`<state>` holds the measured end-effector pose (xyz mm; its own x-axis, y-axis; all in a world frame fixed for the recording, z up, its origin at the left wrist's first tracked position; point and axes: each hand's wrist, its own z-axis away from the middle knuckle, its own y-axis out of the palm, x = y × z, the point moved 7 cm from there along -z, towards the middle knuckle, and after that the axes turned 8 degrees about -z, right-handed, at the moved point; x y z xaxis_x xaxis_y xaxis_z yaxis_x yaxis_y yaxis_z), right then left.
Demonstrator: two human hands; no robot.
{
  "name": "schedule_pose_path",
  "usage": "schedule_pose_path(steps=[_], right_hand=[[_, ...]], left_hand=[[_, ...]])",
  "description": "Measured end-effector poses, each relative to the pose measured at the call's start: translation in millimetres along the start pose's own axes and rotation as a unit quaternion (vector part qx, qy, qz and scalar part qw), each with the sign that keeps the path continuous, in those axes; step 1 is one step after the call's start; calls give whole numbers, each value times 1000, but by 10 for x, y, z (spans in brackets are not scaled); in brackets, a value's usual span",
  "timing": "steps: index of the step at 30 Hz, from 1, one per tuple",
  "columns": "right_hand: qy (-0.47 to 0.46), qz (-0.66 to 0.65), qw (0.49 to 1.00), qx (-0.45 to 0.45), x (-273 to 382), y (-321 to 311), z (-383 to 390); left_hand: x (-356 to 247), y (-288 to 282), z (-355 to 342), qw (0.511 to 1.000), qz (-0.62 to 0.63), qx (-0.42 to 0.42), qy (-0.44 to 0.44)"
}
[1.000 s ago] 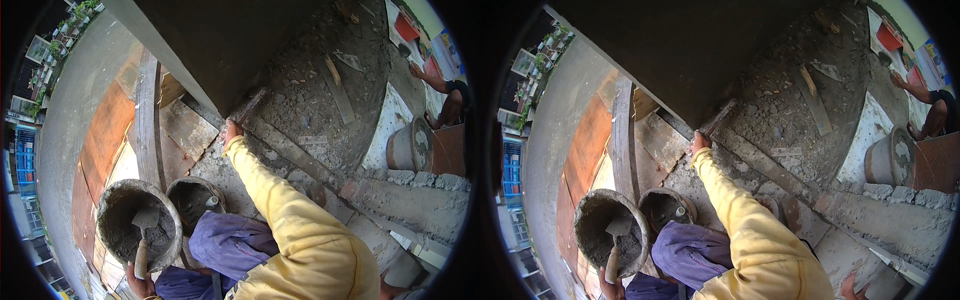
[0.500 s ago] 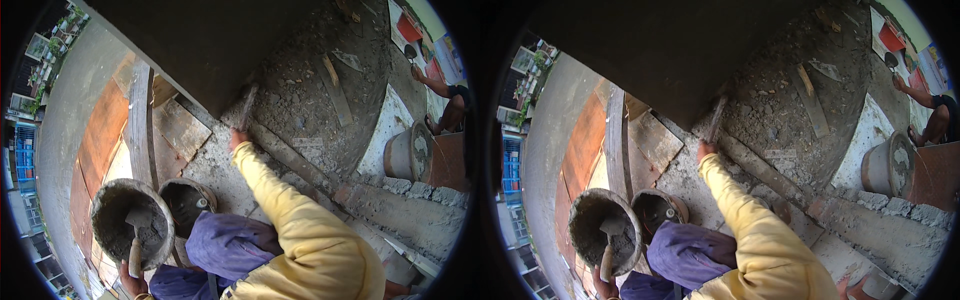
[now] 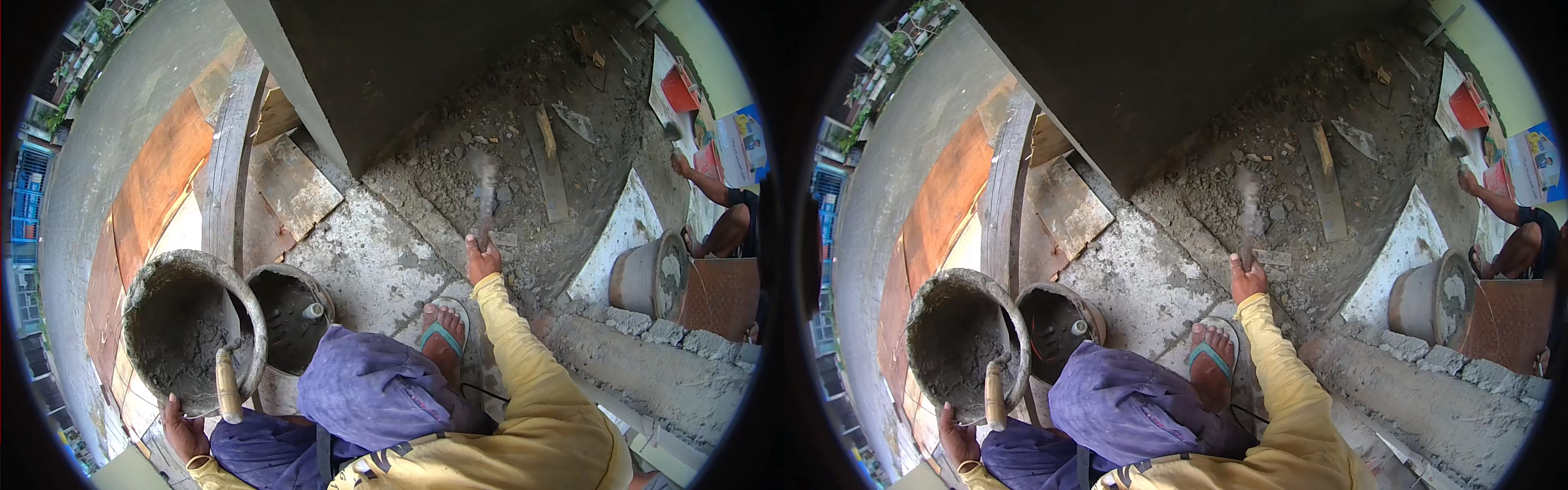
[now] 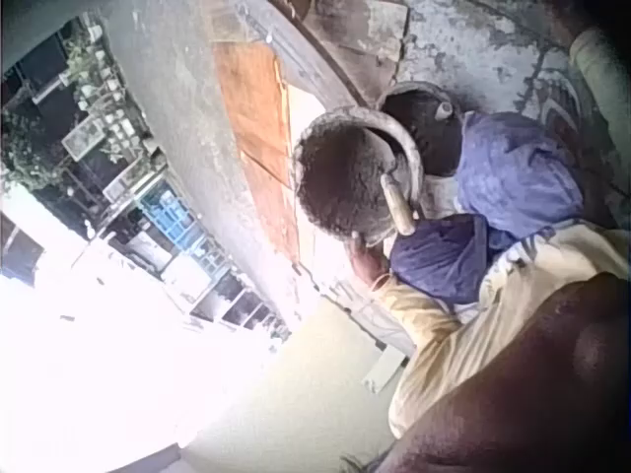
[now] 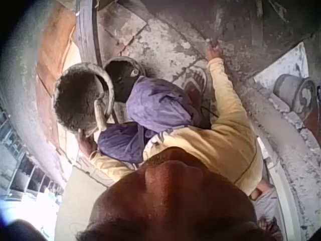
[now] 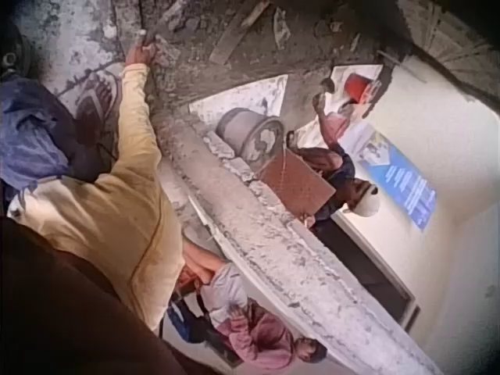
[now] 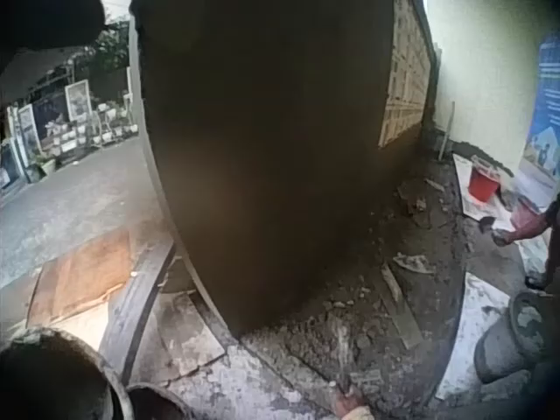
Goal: The person applies and smooths plaster or mortar onto the base of a wall using a trowel.
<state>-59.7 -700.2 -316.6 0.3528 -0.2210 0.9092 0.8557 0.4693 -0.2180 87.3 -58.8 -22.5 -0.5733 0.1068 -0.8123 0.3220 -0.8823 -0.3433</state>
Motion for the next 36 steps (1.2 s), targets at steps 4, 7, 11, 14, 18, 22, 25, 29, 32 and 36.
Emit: schedule_pose_path(steps=[4,7,11,14,18,22,25,29,32,36], right_hand=[[-116,153,974,118,688,298,117],[-210,129,950,191,1030,555,148],[-31,359,903,233,513,723,-281],[-5,414,887,204,108,571,-631],[39,321,946,27,-346,-50,-565],[44,282,958,-14,-310,-640,-243],[-72,320,944,26,113,-559,18],[-128,383,892,204,590,236,198],[-147,466,831,265,826,769,234],[-255,481,781,305,1034,1090,221]], left_hand=[[3,15,54,1000,7,-20,-7],[-4,15,65,1000,2,-20,-2],[-23,33,56,1000,-3,-18,10],[-28,11,73,999,-2,-40,5],[-8,19,92,1000,2,-27,-7],[-64,54,73,1000,-8,-10,12],[-44,68,50,999,11,-41,7],[-23,31,65,999,14,-37,-6],[-21,-32,92,999,-5,-33,2],[-57,-17,92,999,-18,-12,37]])
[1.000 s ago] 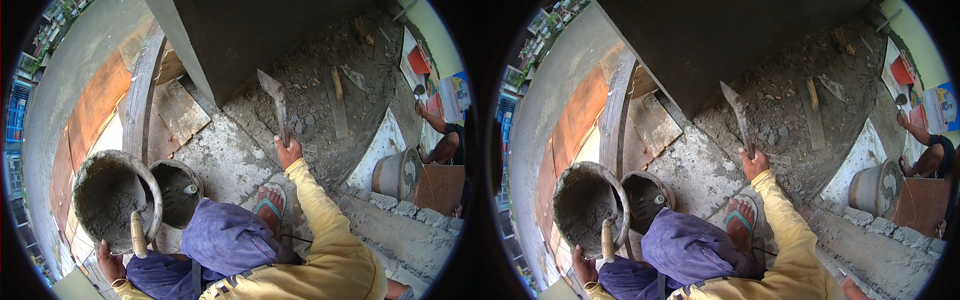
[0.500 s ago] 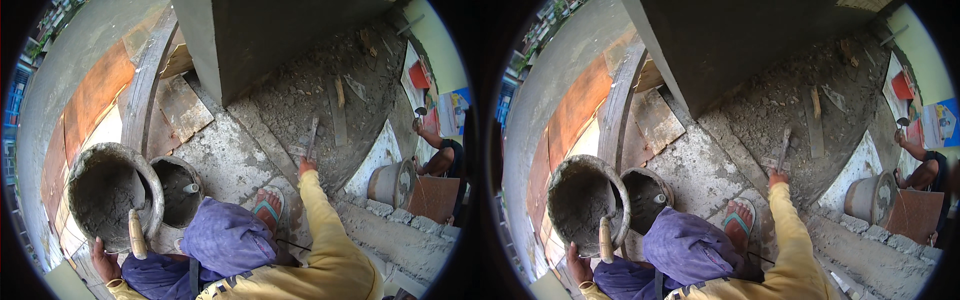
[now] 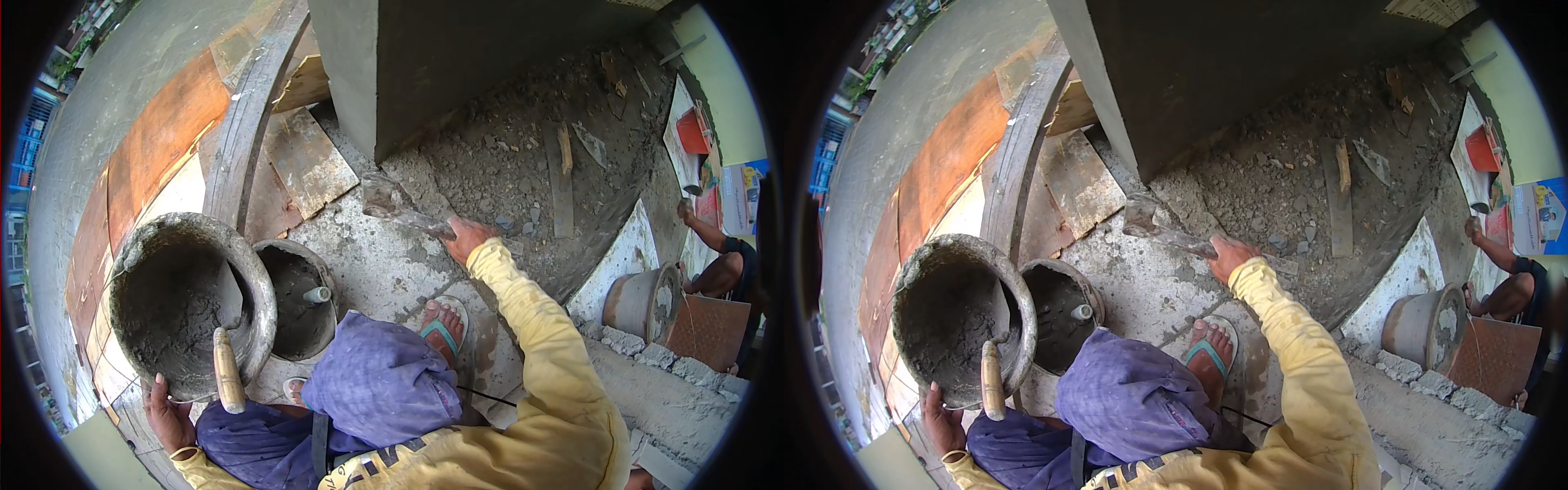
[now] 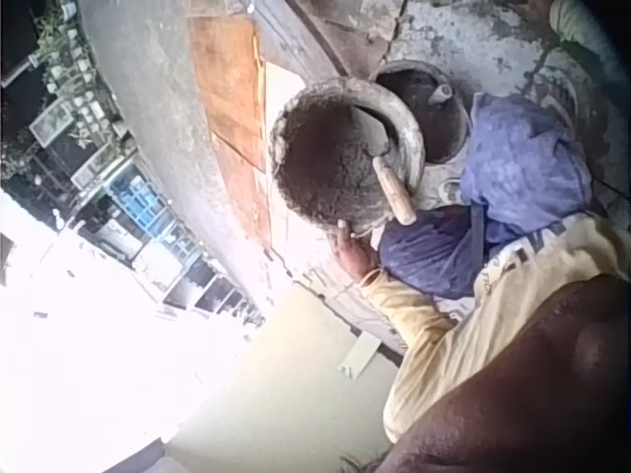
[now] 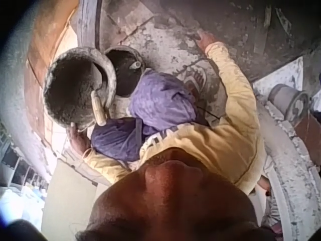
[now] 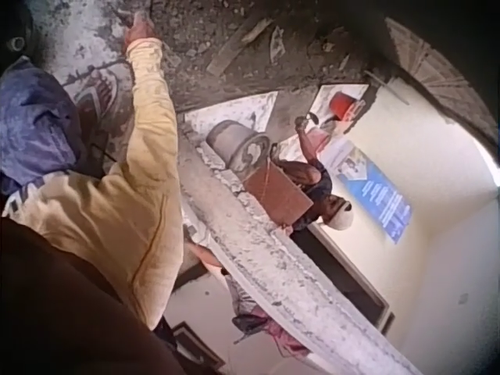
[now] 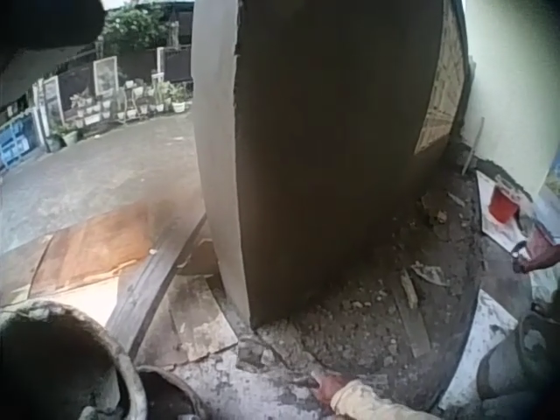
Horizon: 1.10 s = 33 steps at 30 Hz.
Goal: The person applies and smooths plaster or mortar onto the base of a wall using a trowel.
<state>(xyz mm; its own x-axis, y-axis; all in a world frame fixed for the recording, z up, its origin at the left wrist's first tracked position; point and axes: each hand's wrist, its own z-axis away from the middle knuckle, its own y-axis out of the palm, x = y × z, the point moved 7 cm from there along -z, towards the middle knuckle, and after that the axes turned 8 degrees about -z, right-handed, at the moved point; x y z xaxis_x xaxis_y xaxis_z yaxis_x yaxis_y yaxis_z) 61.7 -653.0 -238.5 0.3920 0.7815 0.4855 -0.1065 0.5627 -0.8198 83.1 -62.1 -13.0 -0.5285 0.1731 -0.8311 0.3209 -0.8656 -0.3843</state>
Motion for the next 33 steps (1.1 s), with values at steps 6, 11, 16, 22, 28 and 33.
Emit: schedule_pose_path(steps=[6,11,16,22,28,33], right_hand=[[285,-106,952,-45,-971,97,-70],[293,-113,937,-155,-1444,-28,434],[235,-184,944,-140,-951,-66,617],[-28,-118,992,-46,-195,-204,134],[165,-44,984,-53,-1001,-116,-340],[181,-206,960,-57,-1101,-22,-77]], left_hand=[[39,19,-11,999,10,-12,-38],[18,-7,-51,999,-7,9,-37],[53,7,-56,998,42,-25,-30],[50,18,-34,999,18,-36,-36],[46,-39,-31,999,8,-27,-19],[61,-59,-51,1000,-7,-17,-9]])
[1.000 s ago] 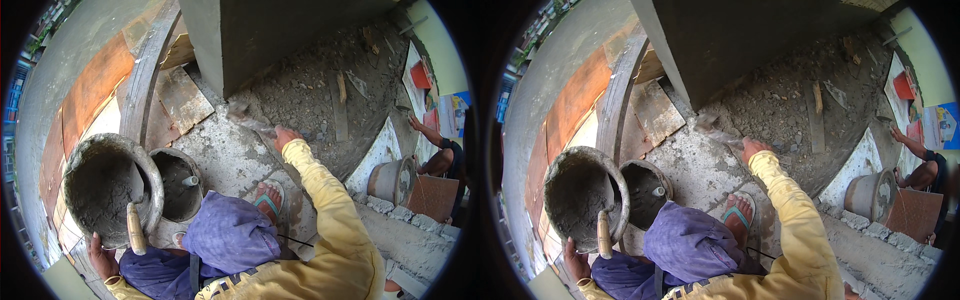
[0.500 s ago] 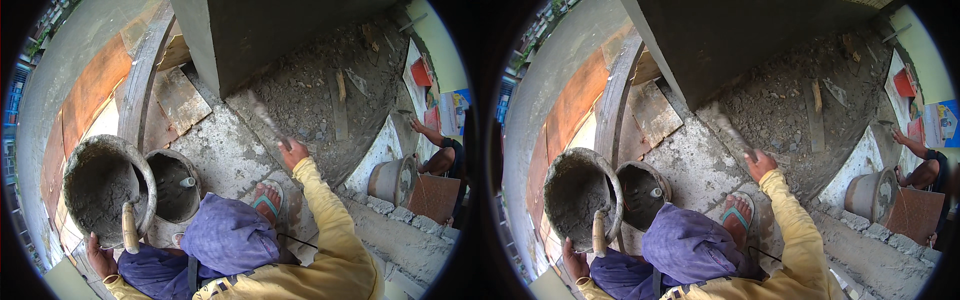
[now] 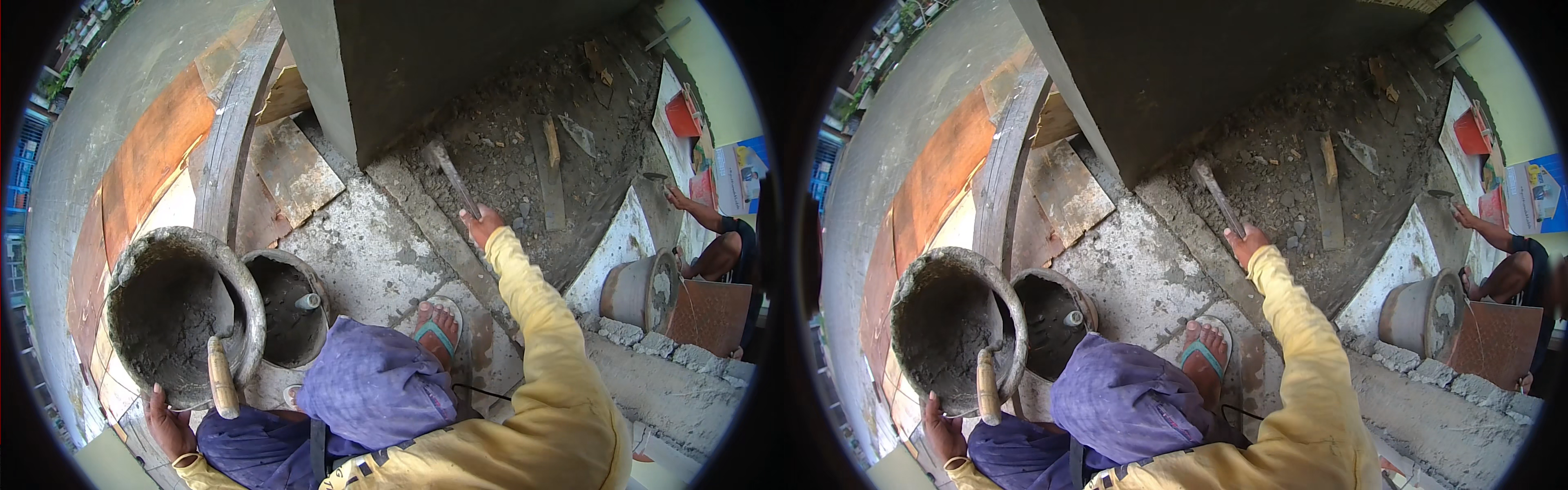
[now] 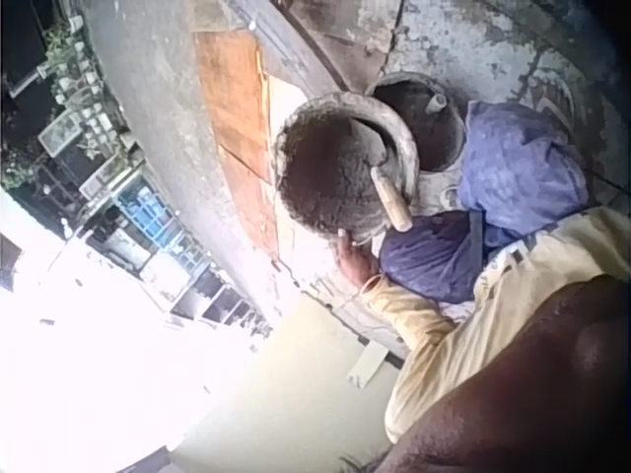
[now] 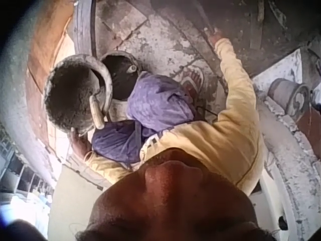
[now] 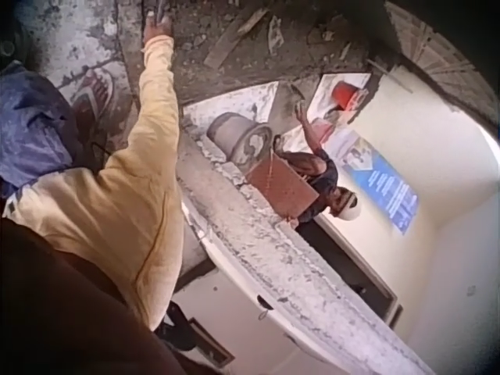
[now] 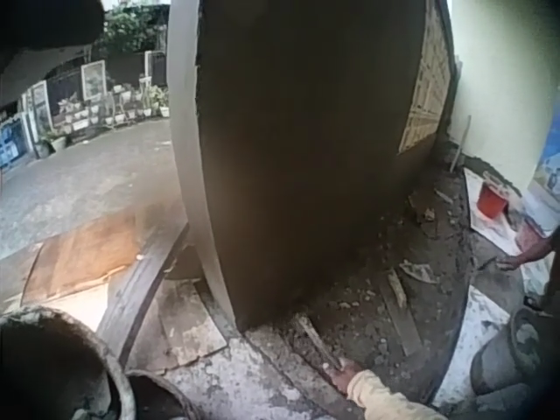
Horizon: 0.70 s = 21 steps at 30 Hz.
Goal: The person applies and smooths plaster or mortar onto the base of a wall using a trowel.
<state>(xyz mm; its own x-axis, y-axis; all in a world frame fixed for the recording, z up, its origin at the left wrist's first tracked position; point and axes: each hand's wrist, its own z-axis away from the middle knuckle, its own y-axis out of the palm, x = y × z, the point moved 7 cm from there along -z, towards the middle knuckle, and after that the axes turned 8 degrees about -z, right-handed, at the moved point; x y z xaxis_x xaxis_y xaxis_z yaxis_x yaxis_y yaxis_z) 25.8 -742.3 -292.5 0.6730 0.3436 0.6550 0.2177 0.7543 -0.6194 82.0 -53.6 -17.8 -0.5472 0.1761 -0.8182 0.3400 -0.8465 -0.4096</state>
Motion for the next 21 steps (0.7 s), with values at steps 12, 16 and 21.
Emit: schedule_pose_path(steps=[12,16,21], right_hand=[[31,155,987,26,-26,171,-50],[246,-107,963,26,-581,65,17],[57,-57,994,-76,-169,-200,268]], left_hand=[[0,90,11,998,44,-8,-39],[-39,95,65,1000,16,0,-13],[-70,125,28,1000,17,6,1]])
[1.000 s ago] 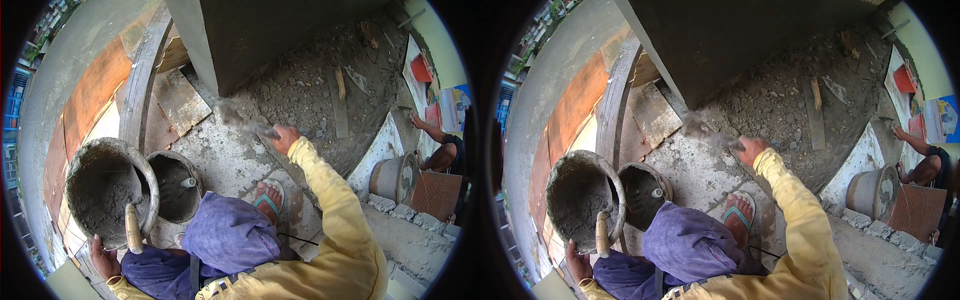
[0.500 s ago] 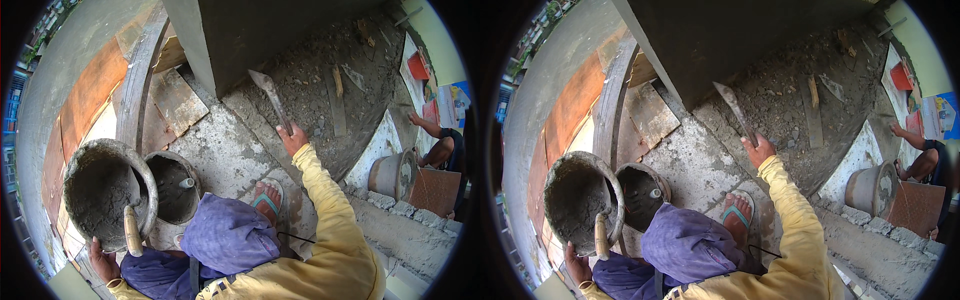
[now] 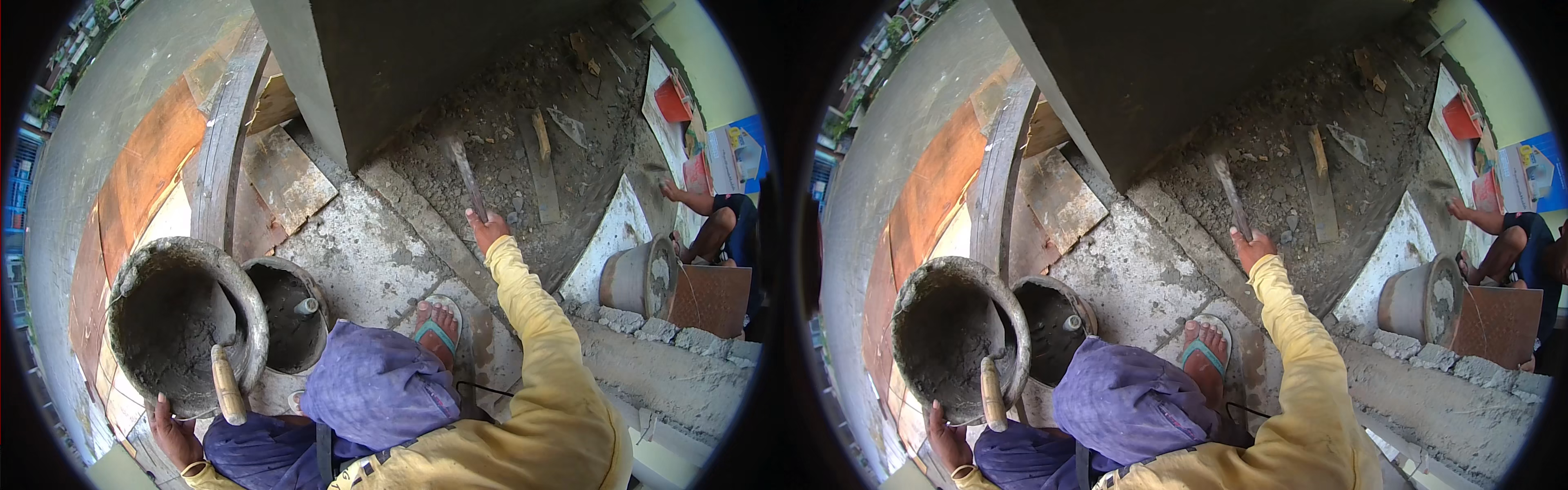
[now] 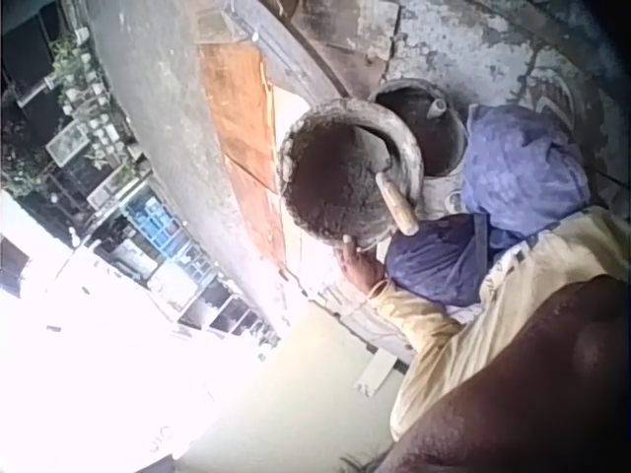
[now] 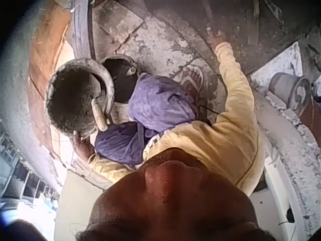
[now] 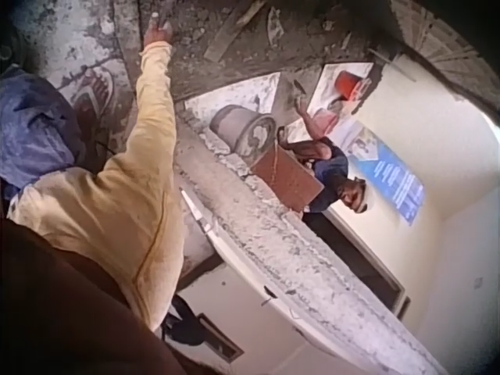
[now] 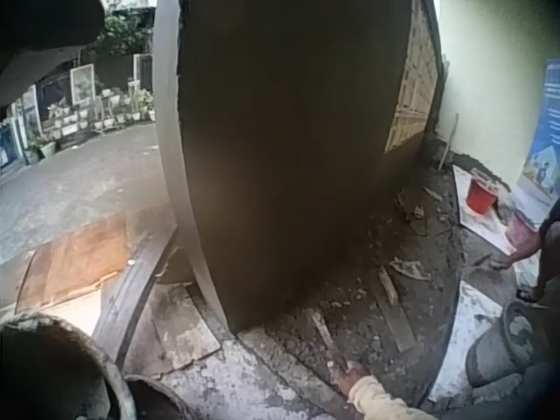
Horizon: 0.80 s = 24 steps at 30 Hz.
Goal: The person applies and smooths plaster or mortar onto the base of a wall using a trowel.
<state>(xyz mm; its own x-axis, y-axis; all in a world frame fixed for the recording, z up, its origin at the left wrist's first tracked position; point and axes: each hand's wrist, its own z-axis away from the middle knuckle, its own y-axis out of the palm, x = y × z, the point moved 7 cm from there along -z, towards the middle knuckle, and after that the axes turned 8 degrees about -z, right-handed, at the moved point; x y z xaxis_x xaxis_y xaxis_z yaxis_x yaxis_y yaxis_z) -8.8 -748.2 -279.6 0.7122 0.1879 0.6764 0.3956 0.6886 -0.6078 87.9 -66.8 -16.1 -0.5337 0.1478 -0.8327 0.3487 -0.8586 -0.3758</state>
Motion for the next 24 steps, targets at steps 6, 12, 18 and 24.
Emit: schedule_pose_path(steps=[6,12,18,24], right_hand=[[-270,94,958,32,765,17,144],[0,155,985,69,218,506,-528],[45,-7,999,4,-358,653,-218],[65,-131,989,-13,293,406,-146]], left_hand=[[70,-56,-30,1000,4,-10,-14],[57,-169,-130,999,-23,24,-13],[9,-171,-143,978,-159,81,112],[46,-120,-23,997,-55,1,-49]])
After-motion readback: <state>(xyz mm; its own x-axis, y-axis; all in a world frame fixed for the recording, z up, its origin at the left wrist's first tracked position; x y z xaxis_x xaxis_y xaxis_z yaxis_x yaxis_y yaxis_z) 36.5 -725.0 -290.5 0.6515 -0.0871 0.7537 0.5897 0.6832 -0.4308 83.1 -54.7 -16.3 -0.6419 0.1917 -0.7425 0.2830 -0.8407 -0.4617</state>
